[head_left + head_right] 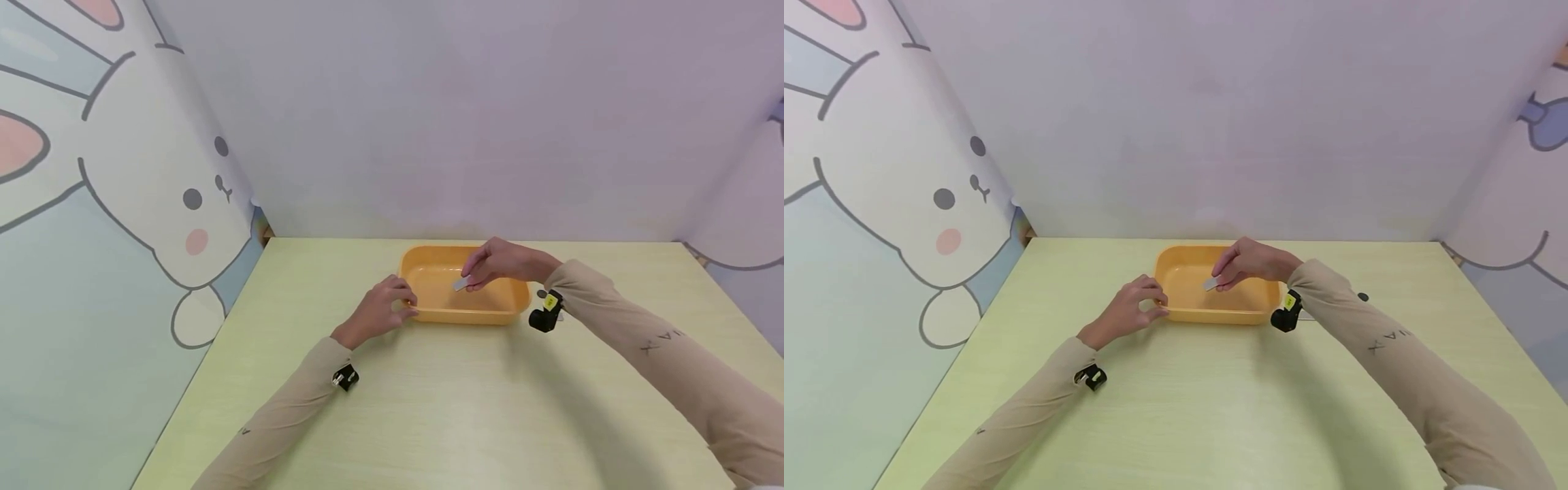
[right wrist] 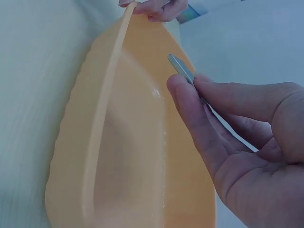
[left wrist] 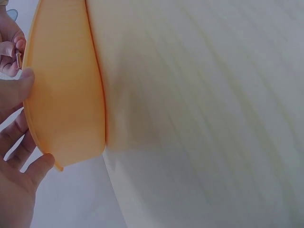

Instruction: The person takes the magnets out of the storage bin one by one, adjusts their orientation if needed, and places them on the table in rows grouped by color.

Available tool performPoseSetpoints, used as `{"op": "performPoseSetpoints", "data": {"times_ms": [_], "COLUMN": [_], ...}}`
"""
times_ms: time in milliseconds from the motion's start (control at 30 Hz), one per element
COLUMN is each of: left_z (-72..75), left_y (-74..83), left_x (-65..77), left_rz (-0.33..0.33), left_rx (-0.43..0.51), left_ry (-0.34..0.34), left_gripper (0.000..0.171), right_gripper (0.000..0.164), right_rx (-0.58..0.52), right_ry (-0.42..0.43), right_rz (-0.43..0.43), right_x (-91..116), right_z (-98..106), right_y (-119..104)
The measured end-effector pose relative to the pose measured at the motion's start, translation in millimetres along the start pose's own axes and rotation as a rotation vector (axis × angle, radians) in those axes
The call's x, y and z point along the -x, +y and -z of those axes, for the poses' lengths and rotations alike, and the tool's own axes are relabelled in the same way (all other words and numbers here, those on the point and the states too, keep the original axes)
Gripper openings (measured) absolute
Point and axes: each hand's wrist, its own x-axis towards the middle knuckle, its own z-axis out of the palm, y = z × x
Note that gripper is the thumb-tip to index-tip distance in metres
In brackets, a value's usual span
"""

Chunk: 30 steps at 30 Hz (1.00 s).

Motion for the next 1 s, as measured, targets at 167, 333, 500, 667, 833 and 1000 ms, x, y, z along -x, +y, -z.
{"op": "performPoseSetpoints", "data": {"times_ms": [167,333,500,667,833,1000], "left_z": [-0.4,-1.0,-0.6,-0.3,-1.2,-1.5], "left_y": [-0.8,-1.4,-0.6,-0.8,-2.1,-3.2], "left_x": [1.3,1.8,1.8,1.8,1.8,2.5], "left_rz": [0.01,0.011,0.01,0.003,-0.004,-0.015], "left_rx": [-0.007,-0.003,-0.006,-0.007,-0.007,-0.004], "left_ry": [0.002,0.008,0.008,0.01,0.016,0.029], "left_gripper": [0.01,0.009,0.01,0.01,0.009,0.01], "right_gripper": [0.019,0.019,0.019,0.021,0.018,0.018], "right_rx": [0.003,-0.015,-0.031,-0.04,-0.057,-0.076], "right_ry": [0.01,0.019,0.038,0.049,0.051,0.065], "right_rz": [0.003,-0.008,-0.026,-0.031,-0.029,-0.042], "right_x": [8,15,21,27,34,41], "right_z": [1,3,4,5,9,11], "right_y": [1,2,5,7,11,13]}}
